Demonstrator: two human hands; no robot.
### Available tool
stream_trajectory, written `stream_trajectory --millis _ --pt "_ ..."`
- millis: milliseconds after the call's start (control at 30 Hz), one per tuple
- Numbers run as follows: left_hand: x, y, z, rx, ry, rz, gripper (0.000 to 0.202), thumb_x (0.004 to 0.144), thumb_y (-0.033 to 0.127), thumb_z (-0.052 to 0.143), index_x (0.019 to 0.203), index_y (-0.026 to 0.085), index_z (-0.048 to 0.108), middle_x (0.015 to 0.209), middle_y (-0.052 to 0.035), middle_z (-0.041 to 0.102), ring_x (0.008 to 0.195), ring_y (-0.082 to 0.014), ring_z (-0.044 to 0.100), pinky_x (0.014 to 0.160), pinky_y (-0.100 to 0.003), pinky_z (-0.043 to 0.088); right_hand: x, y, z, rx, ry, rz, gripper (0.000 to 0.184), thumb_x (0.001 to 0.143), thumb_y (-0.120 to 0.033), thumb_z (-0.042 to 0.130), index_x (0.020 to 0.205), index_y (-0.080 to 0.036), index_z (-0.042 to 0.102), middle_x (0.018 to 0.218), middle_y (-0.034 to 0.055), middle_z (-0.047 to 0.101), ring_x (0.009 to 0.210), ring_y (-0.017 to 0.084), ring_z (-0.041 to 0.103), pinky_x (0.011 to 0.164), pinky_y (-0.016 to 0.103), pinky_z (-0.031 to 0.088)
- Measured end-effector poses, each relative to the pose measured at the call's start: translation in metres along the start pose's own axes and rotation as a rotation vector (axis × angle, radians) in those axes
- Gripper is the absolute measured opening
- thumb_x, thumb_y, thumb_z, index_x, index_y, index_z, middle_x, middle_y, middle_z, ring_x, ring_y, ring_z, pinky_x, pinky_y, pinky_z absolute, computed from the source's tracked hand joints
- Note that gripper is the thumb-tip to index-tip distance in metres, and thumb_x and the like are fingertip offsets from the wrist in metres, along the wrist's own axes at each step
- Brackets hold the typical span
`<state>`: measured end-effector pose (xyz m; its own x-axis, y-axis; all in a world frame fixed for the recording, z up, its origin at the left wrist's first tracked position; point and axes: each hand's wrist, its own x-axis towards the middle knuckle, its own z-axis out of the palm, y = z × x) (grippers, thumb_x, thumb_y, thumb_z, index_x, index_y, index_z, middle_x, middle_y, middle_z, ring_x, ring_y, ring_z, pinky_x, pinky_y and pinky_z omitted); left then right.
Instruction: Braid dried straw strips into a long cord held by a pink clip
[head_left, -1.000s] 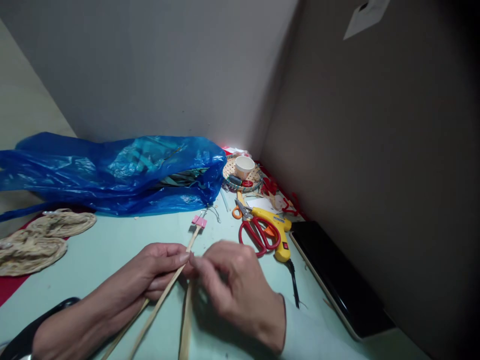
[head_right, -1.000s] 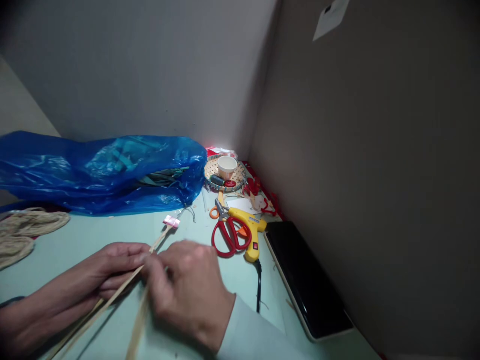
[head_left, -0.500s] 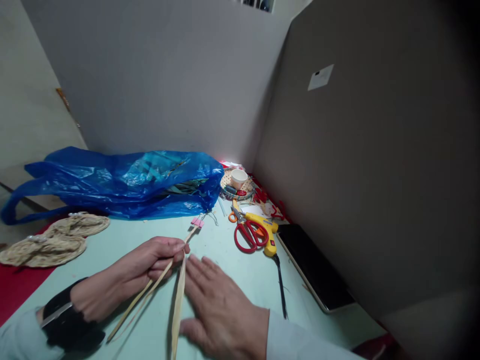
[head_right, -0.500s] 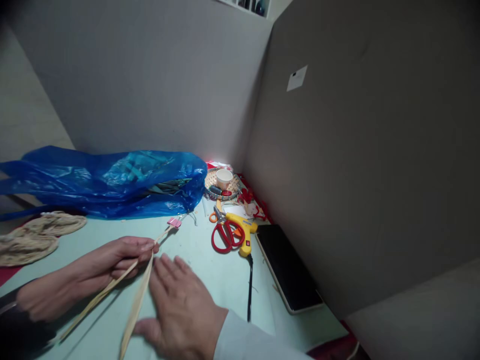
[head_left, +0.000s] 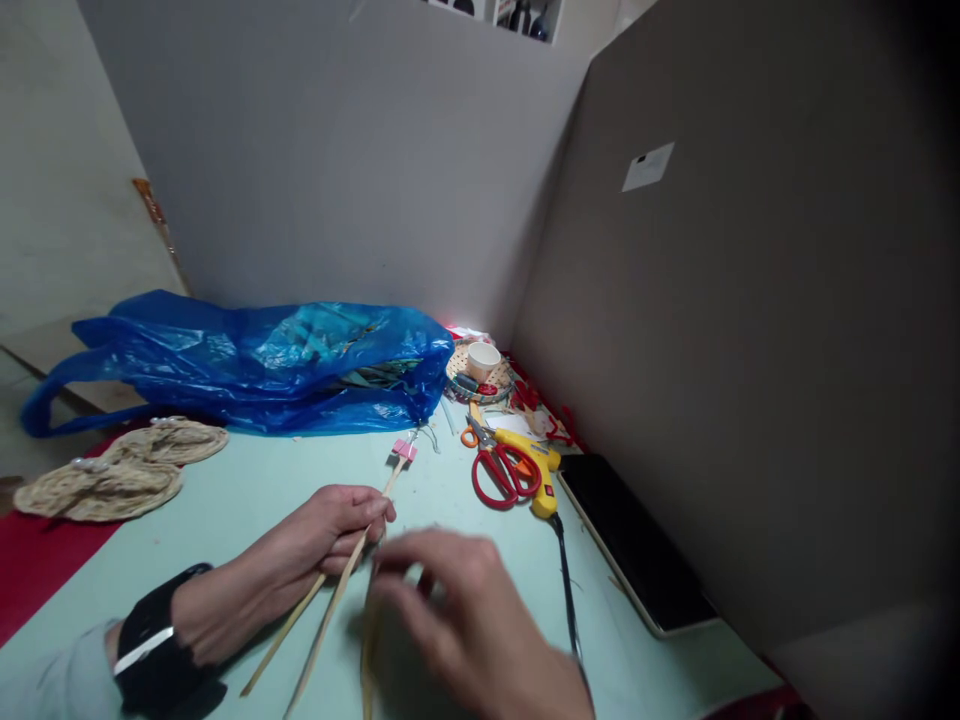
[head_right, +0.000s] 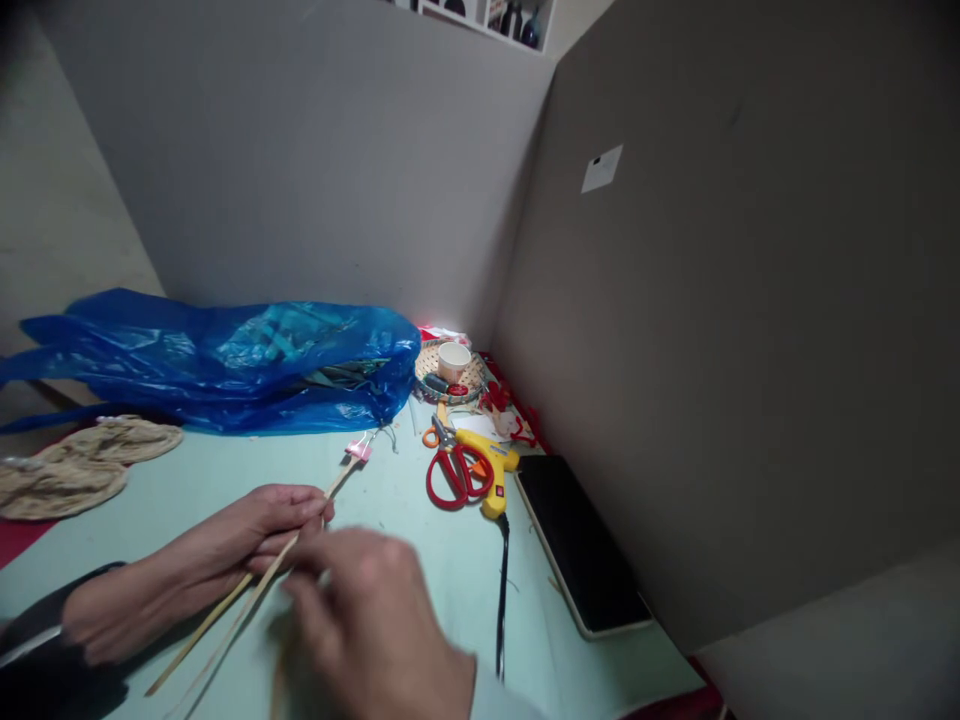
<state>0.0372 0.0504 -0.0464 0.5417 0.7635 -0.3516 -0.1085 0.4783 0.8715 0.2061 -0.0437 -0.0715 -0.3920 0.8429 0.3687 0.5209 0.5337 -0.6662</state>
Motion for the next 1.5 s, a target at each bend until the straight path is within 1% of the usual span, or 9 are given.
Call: stream_trajectory --millis 67,167,333,633,767,933,1067,1267,1500 --pt "0.0 0.0 0.001 0.013 0.003 0.0 0.035 0.07 0.037 0.085 0.069 0.013 0.06 0.054 0.0092 0.043 0.045 -0.001 0.013 0.04 -0.016 0.007 0.038 0.003 -0.041 0.016 0.057 0.184 0.021 0.095 -0.02 0.061 0.115 -0.019 0.067 0.112 0.0068 0.071 0.102 0.022 0.065 0.091 0.035 0.05" --pt "0.001 0.0 0.002 0.031 0.019 -0.027 0.04 0.071 0.045 0.084 0.07 0.012 0.061 0.05 0.0105 0.041 0.043 -0.0002 0.009 0.04 -0.018 0.003 0.068 0.012 -0.06 0.097 -0.019 0.147 0.022 0.089 -0.013 0.069 0.11 -0.014 0.07 0.108 0.0088 0.073 0.093 0.019 0.067 0.084 0.03 0.052" --pt "0.002 0.0 0.004 0.046 0.039 -0.057 0.043 0.069 0.05 0.085 0.068 0.014 0.059 0.048 0.0119 0.036 0.042 -0.001 0.01 0.039 -0.019 0.004 0.076 0.023 -0.041 0.153 -0.023 0.023 0.015 0.087 -0.008 0.07 0.1 -0.013 0.073 0.094 0.0064 0.076 0.084 0.016 0.069 0.078 0.024 0.051" --pt "0.003 -0.006 0.0 0.12 0.057 -0.116 0.031 0.085 0.043 0.071 0.08 0.016 0.059 0.056 0.0098 0.04 0.045 -0.0032 0.013 0.041 -0.02 0.008 0.071 0.029 -0.041 0.51 0.028 0.233 0.011 0.087 -0.008 0.068 0.091 -0.017 0.073 0.086 0.0015 0.077 0.081 0.013 0.072 0.076 0.019 0.052" --pt "0.004 -0.006 -0.003 0.085 0.028 -0.133 0.031 0.084 0.044 0.071 0.079 0.016 0.059 0.055 0.0095 0.042 0.043 -0.0024 0.01 0.041 -0.021 0.006 0.071 0.032 -0.041 0.408 0.002 0.172 0.016 0.091 -0.009 0.062 0.093 -0.019 0.074 0.087 0.0013 0.076 0.08 0.014 0.07 0.076 0.022 0.052" --pt "0.004 -0.003 -0.003 0.095 0.032 -0.128 0.031 0.083 0.043 0.072 0.079 0.015 0.059 0.059 0.0068 0.045 0.045 -0.003 0.012 0.042 -0.021 0.006 0.065 0.032 -0.036 0.15 0.069 -0.033 0.015 0.097 -0.011 0.054 0.096 -0.016 0.069 0.084 0.0047 0.072 0.077 0.016 0.064 0.072 0.025 0.048" --pt "0.003 -0.005 -0.005 0.1 0.016 -0.128 0.03 0.085 0.042 0.071 0.078 0.016 0.058 0.06 0.0069 0.043 0.047 -0.0039 0.012 0.041 -0.021 0.007 0.064 0.031 -0.033 0.102 0.104 -0.103 0.018 0.097 -0.008 0.05 0.095 -0.014 0.066 0.081 0.0061 0.067 0.075 0.016 0.06 0.069 0.025 0.047" --pt "0.003 -0.003 -0.004 0.054 0.013 -0.167 0.034 0.082 0.044 0.074 0.07 0.016 0.059 0.048 0.0123 0.03 0.043 -0.0029 0.01 0.04 -0.02 0.006 0.067 0.032 -0.029 0.19 0.083 -0.001 0.013 0.096 -0.007 0.051 0.096 -0.017 0.06 0.087 0.0043 0.066 0.081 0.015 0.061 0.073 0.023 0.047" --pt "0.002 -0.002 -0.002 0.098 0.044 -0.155 0.034 0.083 0.046 0.073 0.075 0.016 0.061 0.054 0.0093 0.04 0.044 -0.0033 0.012 0.042 -0.022 0.006 0.068 0.033 -0.028 0.358 0.087 0.188 0.01 0.094 -0.018 0.057 0.094 -0.021 0.047 0.086 0.0006 0.063 0.073 0.013 0.059 0.068 0.025 0.047"
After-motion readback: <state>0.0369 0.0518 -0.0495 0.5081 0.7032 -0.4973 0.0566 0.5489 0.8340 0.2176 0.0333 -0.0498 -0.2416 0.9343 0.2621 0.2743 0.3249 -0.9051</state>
